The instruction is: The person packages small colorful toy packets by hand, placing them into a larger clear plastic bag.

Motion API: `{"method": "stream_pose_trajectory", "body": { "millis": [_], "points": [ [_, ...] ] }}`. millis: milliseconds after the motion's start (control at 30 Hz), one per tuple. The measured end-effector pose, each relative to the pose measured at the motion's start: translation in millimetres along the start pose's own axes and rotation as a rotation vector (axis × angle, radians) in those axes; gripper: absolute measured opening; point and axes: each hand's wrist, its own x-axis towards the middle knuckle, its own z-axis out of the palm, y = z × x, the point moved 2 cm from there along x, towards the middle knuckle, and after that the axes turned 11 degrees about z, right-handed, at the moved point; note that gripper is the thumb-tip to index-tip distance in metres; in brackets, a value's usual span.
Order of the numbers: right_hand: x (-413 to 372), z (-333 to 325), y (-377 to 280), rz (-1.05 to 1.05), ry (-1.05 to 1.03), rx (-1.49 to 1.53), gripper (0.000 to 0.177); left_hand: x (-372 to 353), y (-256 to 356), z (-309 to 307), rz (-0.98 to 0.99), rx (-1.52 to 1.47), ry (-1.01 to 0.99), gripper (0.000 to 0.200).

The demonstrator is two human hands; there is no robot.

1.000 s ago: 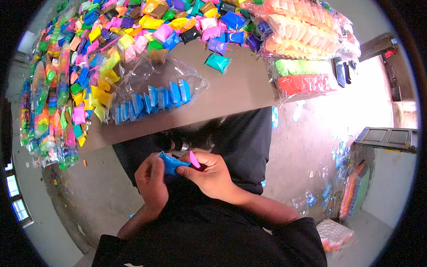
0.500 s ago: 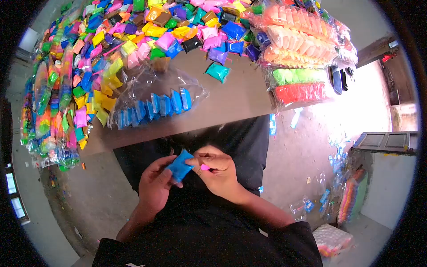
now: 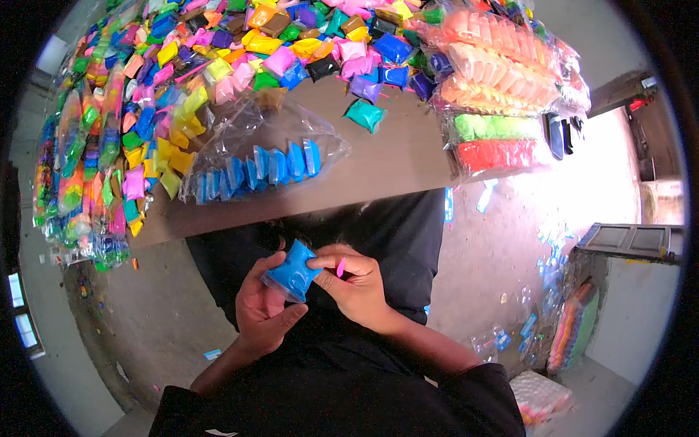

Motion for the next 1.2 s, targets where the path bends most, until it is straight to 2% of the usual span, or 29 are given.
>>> {"method": "stream_pose_trajectory", "body": {
  "millis": [67,133,167,233,267,300,333,367,400,433,500,533,600,667,867,1200],
  "points": [
    [-1.0,1.1,-2.0,0.006,-0.007,0.013,0.016,2.6,1.4,-3.9,0.011,-0.009,-0.007,0.071],
    [-5.6,5.9,0.4,0.240,-0.114,0.141,0.020,9.4,8.8,-12.5,0.298,0.568,-0.235,0.046],
    [-8.0,7.2,-0.4,0.238,-0.112,0.141,0.020,12.9,9.5,-11.0,0.298,0.567,-0.237,0.046],
    [-13.2,14.5,-1.7,0.379,-0.293,0.169,0.024,18.8,13.4,-7.3,0.278,0.589,-0.049,0.023],
    [-13.7,14.4,-8.1,0.380,-0.294,0.170,0.024,21.1,12.0,-4.0,0.277,0.590,-0.048,0.023],
    [-13.5,12.7,-21.8,0.333,-0.263,0.035,0.014,22.1,8.7,-2.7,0.180,0.457,0.059,0.019],
    [-14.2,9.8,-34.9,0.287,-0.232,-0.098,0.020,21.8,6.2,-3.0,0.081,0.323,0.166,0.022],
    [-15.3,6.2,-41.2,0.239,-0.199,-0.232,0.034,23.2,8.0,-3.0,0.077,0.324,0.168,0.022],
    [-14.5,5.2,-42.8,0.206,-0.181,-0.251,0.057,24.9,11.9,-2.7,0.081,0.408,0.154,0.022],
    [-14.6,0.3,-50.0,0.194,-0.148,-0.264,0.052,24.2,15.3,-2.5,0.080,0.491,0.137,0.022],
    [-7.1,4.1,-70.2,-0.047,-0.022,-0.409,0.033,21.3,18.2,-5.2,0.035,0.541,0.084,0.020],
    [-2.9,2.8,-78.3,-0.045,-0.014,-0.411,0.033,21.5,18.3,-5.1,0.004,0.595,0.037,0.018],
    [0.7,3.8,-87.9,-0.085,-0.072,-0.669,0.016,21.9,20.5,-1.0,0.020,0.584,0.015,0.017],
    [2.0,5.5,-88.0,-0.105,-0.059,-0.665,0.012,23.0,21.8,-0.6,0.042,0.579,-0.002,0.016],
    [-4.1,14.4,-86.6,-0.085,-0.047,-0.579,0.010,20.2,20.8,-8.5,0.050,0.552,-0.007,0.015],
    [-8.2,19.4,-88.6,-0.059,-0.039,-0.556,0.006,24.4,23.9,-4.1,0.127,0.710,-0.043,0.015]
  ]
}}
